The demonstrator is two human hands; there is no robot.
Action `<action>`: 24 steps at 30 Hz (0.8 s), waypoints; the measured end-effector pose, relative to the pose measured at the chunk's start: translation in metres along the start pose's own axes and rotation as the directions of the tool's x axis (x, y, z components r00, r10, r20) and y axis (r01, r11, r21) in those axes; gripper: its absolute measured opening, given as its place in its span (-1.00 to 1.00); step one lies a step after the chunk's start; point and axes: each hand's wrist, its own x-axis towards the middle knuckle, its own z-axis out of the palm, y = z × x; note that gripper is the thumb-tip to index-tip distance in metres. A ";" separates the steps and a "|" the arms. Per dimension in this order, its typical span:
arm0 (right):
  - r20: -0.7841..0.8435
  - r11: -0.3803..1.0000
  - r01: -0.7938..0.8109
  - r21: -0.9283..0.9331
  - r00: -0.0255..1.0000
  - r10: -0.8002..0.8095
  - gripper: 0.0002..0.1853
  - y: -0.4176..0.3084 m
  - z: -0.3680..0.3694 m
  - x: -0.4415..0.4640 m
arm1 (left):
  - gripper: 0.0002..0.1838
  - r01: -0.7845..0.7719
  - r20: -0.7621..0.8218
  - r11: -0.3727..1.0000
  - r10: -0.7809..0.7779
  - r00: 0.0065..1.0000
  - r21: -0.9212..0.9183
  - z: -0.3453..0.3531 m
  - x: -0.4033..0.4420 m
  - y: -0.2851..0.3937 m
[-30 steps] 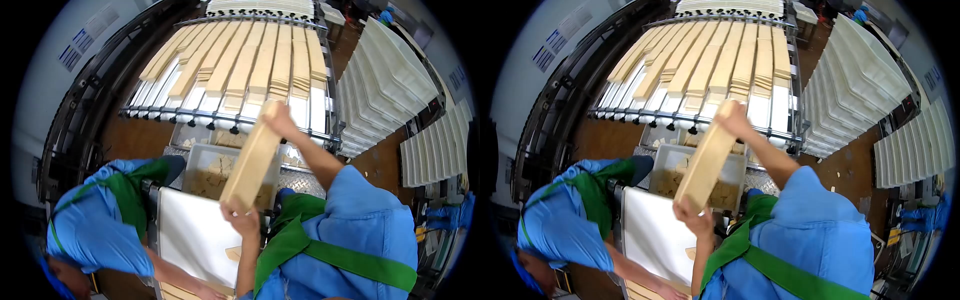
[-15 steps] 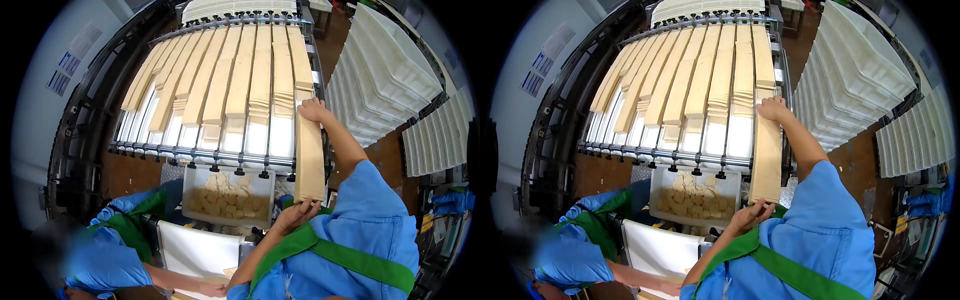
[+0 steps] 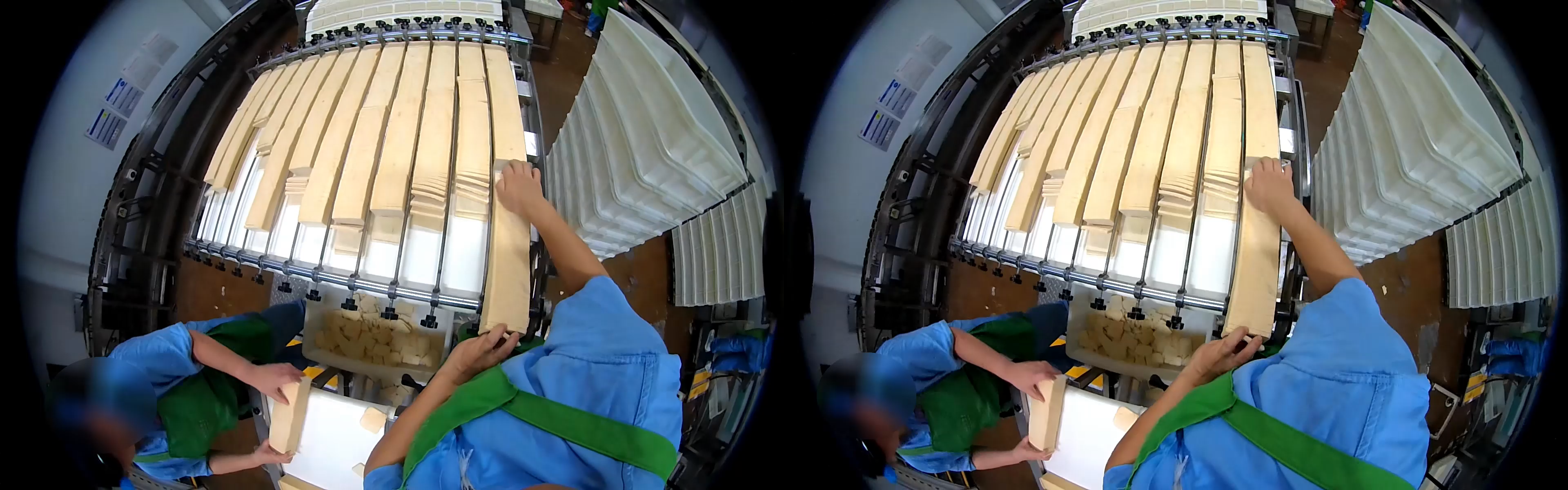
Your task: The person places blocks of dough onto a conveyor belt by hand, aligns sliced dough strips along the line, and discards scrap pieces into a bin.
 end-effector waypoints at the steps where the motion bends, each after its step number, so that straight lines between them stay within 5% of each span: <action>1: -0.078 0.999 0.001 -0.035 0.997 -0.003 -0.50 0.000 0.001 -0.002 | -0.50 0.000 0.001 1.000 0.000 1.000 0.005 0.001 0.004 -0.003; 3: -0.215 1.000 0.014 0.009 0.977 -0.011 -0.51 -0.003 -0.001 -0.010 | -0.52 0.110 0.232 0.993 -0.096 0.968 -0.051 0.002 0.015 -0.012; 5: -0.351 0.998 0.036 0.049 0.936 -0.016 -0.53 -0.010 -0.008 -0.022 | -0.54 0.175 0.227 0.983 -0.161 0.961 -0.047 -0.011 0.039 -0.016; 7: -0.323 0.931 0.127 0.343 0.946 -0.010 -0.54 -0.016 -0.015 -0.041 | -0.55 0.229 0.218 0.973 -0.215 0.952 -0.042 -0.010 0.049 -0.024; 9: -0.320 0.818 0.334 0.468 0.927 -0.196 -0.54 -0.013 -0.021 -0.071 | -0.54 0.144 0.195 0.988 -0.132 0.972 -0.054 0.010 0.044 -0.033; 11: -0.379 0.606 0.522 0.600 0.853 -0.359 -0.56 -0.007 -0.017 -0.115 | -0.55 0.236 0.237 0.966 -0.206 0.950 -0.106 0.005 0.044 -0.029; 14: -0.423 0.442 0.739 0.508 0.661 -0.620 -0.66 -0.002 -0.010 -0.177 | -0.58 0.261 0.213 0.964 -0.245 0.946 -0.046 -0.012 0.047 -0.015; 15: -0.400 0.389 0.749 0.537 0.632 -0.664 -0.69 -0.008 -0.029 -0.190 | -0.59 0.602 0.247 0.747 -0.550 0.798 -0.283 -0.016 0.047 -0.011; 16: -0.413 0.444 0.781 0.439 0.614 -0.672 -0.71 -0.012 -0.034 -0.198 | -0.59 0.804 0.354 0.364 -0.757 0.550 -0.470 -0.018 0.045 -0.008; 17: -0.424 0.493 0.802 0.336 0.597 -0.681 -0.74 -0.015 -0.036 -0.203 | -0.59 0.802 0.344 0.372 -0.759 0.552 -0.467 -0.019 0.034 -0.011; 19: -0.430 0.530 0.818 0.224 0.571 -0.699 -0.78 -0.017 -0.038 -0.201 | -0.63 0.359 -0.235 0.912 -0.400 0.886 -0.199 -0.027 0.002 -0.020; 24: -0.326 0.511 0.855 0.092 0.510 -0.796 -0.79 -0.023 -0.052 -0.196 | -0.64 0.612 -0.624 0.748 -0.612 0.485 -0.257 -0.043 -0.078 -0.021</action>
